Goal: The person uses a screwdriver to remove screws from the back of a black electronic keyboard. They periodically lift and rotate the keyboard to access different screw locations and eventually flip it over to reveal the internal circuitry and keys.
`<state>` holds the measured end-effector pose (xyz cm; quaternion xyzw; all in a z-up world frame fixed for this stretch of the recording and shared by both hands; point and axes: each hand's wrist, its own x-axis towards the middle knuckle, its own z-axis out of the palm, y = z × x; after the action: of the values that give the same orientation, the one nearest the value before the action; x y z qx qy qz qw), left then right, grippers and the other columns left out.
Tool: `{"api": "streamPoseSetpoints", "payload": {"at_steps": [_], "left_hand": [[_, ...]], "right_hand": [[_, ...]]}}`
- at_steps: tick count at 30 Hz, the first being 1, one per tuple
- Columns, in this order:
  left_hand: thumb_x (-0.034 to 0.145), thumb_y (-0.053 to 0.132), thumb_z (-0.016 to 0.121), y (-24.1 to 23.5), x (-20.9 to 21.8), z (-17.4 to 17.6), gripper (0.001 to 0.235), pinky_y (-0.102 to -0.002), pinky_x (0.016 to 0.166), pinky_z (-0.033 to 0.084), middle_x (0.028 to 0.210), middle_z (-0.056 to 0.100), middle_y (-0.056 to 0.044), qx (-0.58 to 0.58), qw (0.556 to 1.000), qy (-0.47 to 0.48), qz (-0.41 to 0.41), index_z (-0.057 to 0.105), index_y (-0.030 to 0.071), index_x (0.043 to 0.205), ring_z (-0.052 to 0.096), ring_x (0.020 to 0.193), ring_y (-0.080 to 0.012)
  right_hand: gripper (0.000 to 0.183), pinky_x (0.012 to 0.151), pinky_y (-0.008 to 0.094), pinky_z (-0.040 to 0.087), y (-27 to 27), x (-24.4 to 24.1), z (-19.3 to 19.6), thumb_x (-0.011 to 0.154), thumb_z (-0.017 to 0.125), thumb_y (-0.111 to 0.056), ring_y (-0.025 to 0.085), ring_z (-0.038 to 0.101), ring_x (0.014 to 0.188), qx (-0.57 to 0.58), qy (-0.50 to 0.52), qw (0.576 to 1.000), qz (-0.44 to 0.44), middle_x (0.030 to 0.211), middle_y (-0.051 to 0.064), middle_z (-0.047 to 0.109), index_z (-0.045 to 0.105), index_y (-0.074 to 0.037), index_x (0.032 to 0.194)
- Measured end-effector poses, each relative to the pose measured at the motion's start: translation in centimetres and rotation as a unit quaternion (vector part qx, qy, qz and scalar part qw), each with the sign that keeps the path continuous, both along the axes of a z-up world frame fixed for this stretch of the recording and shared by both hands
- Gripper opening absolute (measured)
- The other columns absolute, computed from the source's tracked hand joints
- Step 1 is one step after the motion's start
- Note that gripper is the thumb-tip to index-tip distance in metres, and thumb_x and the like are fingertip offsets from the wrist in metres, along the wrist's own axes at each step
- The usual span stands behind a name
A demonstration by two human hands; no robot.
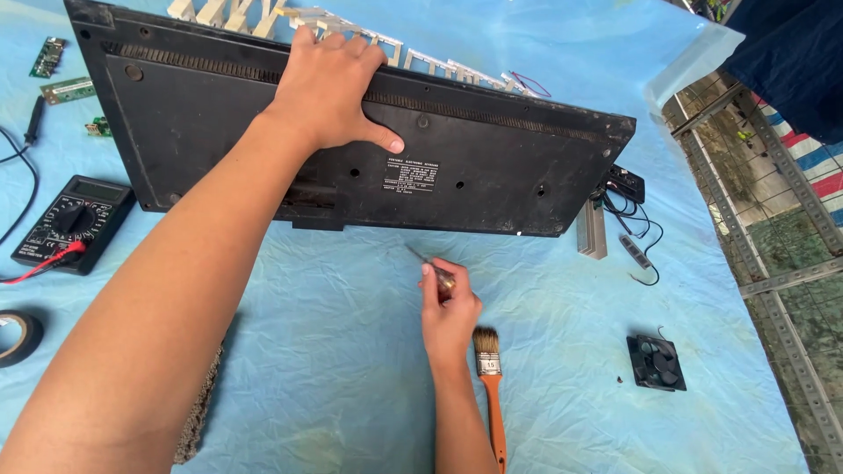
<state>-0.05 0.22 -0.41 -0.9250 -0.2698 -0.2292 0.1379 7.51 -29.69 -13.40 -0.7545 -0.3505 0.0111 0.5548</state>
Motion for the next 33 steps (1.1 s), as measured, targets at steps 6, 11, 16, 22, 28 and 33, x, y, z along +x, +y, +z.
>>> {"api": "streamPoseSetpoints", "payload": {"at_steps": [6,11,16,22,28,33], "left_hand": [[0.066,0.104,0.067,0.0,0.0,0.2,0.113,-0.055,0.099,0.035,0.119,0.069,-0.010,-0.005,1.000,-0.002,-0.001,0.062,0.011,0.130,0.061,0.115,-0.0361],[0.066,0.103,0.066,0.2,0.1,0.3,0.113,-0.055,0.098,0.036,0.122,0.068,-0.011,-0.004,1.000,0.001,0.001,0.062,0.010,0.131,0.061,0.117,-0.0371],[0.066,0.103,0.067,-0.2,0.0,0.5,0.112,-0.054,0.097,0.036,0.124,0.067,-0.010,-0.003,1.000,0.000,0.001,0.062,0.011,0.131,0.062,0.115,-0.0362],[0.067,0.106,0.062,-0.1,0.2,0.4,0.114,-0.052,0.095,0.038,0.120,0.068,-0.008,0.014,1.000,0.012,0.013,0.062,0.012,0.131,0.064,0.110,-0.0328],[0.065,0.105,0.065,-0.9,-0.2,0.5,0.112,-0.052,0.097,0.035,0.117,0.069,-0.007,0.009,1.000,0.000,0.010,0.063,0.013,0.127,0.062,0.109,-0.0317],[0.066,0.105,0.064,-1.3,-0.3,0.3,0.112,-0.054,0.100,0.036,0.122,0.069,-0.007,0.033,0.999,-0.013,0.007,0.064,0.012,0.129,0.062,0.114,-0.0322]], "right_hand": [[0.025,0.061,0.025,0.053,0.1,0.2,0.3,0.097,0.067,-0.028,0.008,0.059,0.061,0.013,-0.021,1.000,0.011,0.079,0.001,0.075,0.072,-0.011,0.115],[0.021,0.068,0.025,0.055,0.1,0.3,0.5,0.100,0.064,-0.024,0.012,0.072,0.071,0.072,-0.058,0.996,-0.010,0.077,0.001,0.072,0.071,-0.010,0.114],[0.027,0.064,0.025,0.051,-0.5,0.2,0.9,0.104,0.053,-0.028,0.011,0.068,0.074,0.086,-0.059,0.994,-0.041,0.078,0.002,0.071,0.067,-0.008,0.117],[0.028,0.063,0.027,0.050,-0.6,1.1,1.0,0.104,0.049,-0.028,0.012,0.065,0.069,0.060,-0.066,0.993,-0.074,0.076,0.002,0.069,0.068,-0.009,0.113],[0.029,0.070,0.029,0.050,0.8,3.3,1.1,0.106,0.049,-0.031,0.012,0.066,0.076,0.041,-0.070,0.996,-0.046,0.101,-0.001,0.072,0.069,-0.010,0.104],[0.037,0.072,0.038,0.051,2.2,5.4,1.7,0.107,0.045,-0.037,0.022,0.065,0.072,-0.094,-0.111,0.989,0.036,0.080,0.005,0.068,0.068,-0.009,0.106]]}}
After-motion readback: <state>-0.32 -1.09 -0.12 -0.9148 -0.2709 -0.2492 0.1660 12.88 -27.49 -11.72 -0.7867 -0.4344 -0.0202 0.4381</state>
